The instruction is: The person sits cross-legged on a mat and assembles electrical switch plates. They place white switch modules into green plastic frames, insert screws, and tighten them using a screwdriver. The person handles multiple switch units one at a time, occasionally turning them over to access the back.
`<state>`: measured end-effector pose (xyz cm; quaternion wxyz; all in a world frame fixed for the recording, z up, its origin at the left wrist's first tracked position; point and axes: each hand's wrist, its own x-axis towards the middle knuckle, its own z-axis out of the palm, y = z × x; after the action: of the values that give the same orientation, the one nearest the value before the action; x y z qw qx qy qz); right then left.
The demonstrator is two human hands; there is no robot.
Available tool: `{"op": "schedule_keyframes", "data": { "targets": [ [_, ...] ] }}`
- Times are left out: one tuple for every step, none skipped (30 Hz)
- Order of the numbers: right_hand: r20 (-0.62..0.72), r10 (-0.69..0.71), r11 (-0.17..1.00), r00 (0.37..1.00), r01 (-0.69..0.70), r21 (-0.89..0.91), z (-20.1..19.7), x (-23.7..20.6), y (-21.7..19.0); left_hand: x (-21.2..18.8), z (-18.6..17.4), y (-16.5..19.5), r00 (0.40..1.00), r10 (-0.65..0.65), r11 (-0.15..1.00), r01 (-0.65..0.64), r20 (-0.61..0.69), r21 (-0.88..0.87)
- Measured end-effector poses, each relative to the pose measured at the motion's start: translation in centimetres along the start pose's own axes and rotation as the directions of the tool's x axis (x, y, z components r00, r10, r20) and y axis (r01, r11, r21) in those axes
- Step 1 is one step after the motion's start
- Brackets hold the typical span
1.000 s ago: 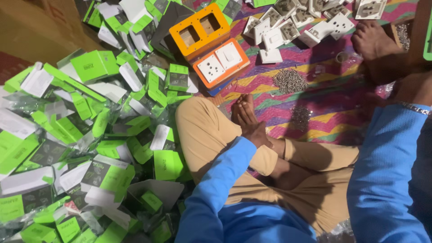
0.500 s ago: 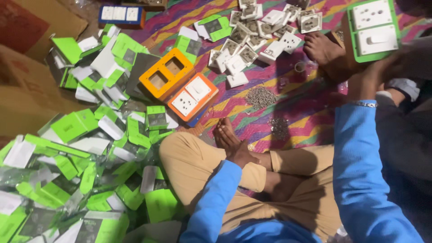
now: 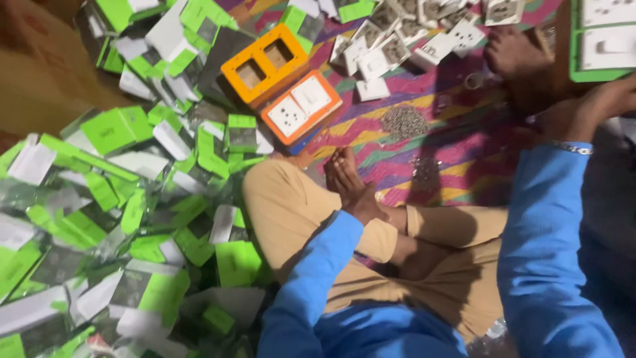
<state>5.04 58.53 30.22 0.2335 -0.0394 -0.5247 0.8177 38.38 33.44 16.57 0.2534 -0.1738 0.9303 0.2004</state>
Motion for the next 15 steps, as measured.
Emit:
{"op": "schedule_keyframes", "data": {
  "targets": [
    [-0.047, -0.045, 0.999, 0.998, 0.044, -0.009, 0.1, -0.2, 0.0, 0.0, -0.2, 0.0, 1.000, 0.004, 1.000, -0.004, -0.001, -0.006],
    [-0.081, -0.081, 0.997, 0.993, 0.080, -0.008, 0.1, -0.4, -0.2, 0.0, -0.3, 0.0, 1.000, 0.007, 1.000, -0.007, 0.000, -0.010],
    [-0.148, -0.126, 0.992, 0.981, 0.125, -0.013, 0.2, -0.5, -0.2, -0.1, -0.4, 0.0, 1.000, 0.009, 1.000, -0.009, -0.002, -0.014],
    [-0.160, -0.132, 0.991, 0.978, 0.127, -0.039, 0.2, -0.6, -0.1, -0.1, -0.4, -0.1, 1.000, 0.011, 1.000, -0.011, -0.003, -0.014],
    [-0.171, -0.136, 0.990, 0.976, 0.126, -0.070, 0.2, -0.7, -0.2, -0.2, -0.2, -0.1, 1.000, 0.013, 1.000, -0.013, -0.002, -0.019],
    [-0.181, -0.135, 0.987, 0.974, 0.118, -0.105, 0.0, -0.8, -0.2, -0.2, -0.1, -0.1, 1.000, 0.017, 1.000, -0.017, -0.001, -0.018],
    [-0.189, -0.143, 0.986, 0.971, 0.124, -0.111, 0.0, -0.9, -0.1, -0.4, 0.2, -0.2, 1.000, 0.019, 1.000, -0.020, -0.003, -0.021],
    [-0.196, -0.150, 0.985, 0.969, 0.129, -0.119, 0.0, -1.0, -0.2, -0.4, 0.4, -0.3, 1.000, 0.023, 0.999, -0.023, -0.002, -0.024],
    [-0.201, -0.158, 0.983, 0.967, 0.135, -0.124, -0.1, -0.9, -0.2, -0.4, 0.6, -0.3, 1.000, 0.029, 0.999, -0.029, -0.006, -0.029],
    [-0.221, -0.142, 0.984, 0.965, 0.114, -0.135, -0.2, -0.8, -0.2, -0.5, 0.8, -0.3, 0.999, 0.032, 0.999, -0.032, -0.010, -0.033],
    [-0.239, -0.126, 0.985, 0.963, 0.092, -0.146, -0.2, -0.8, -0.1, -0.4, 0.8, -0.3, 0.999, 0.031, 0.999, -0.031, -0.014, -0.034],
    [-0.257, -0.110, 0.985, 0.960, 0.071, -0.156, -0.2, -0.7, -0.1, -0.5, 0.8, -0.2, 0.999, 0.031, 0.999, -0.032, -0.015, -0.039],
    [-0.262, -0.111, 0.984, 0.959, 0.068, -0.167, -0.3, -0.6, -0.1, -0.4, 0.7, -0.1, 0.999, 0.036, 0.999, -0.036, -0.017, -0.036],
    [-0.266, -0.111, 0.982, 0.958, 0.065, -0.176, -0.3, -0.5, -0.1, -0.4, 0.6, 0.0, 0.999, 0.033, 0.999, -0.033, 0.004, -0.034],
    [-0.269, -0.107, 0.981, 0.957, 0.057, -0.185, -0.3, -0.5, 0.0, -0.4, 0.4, 0.1, 0.999, 0.026, 0.999, -0.026, 0.026, -0.032]
  ]
}}
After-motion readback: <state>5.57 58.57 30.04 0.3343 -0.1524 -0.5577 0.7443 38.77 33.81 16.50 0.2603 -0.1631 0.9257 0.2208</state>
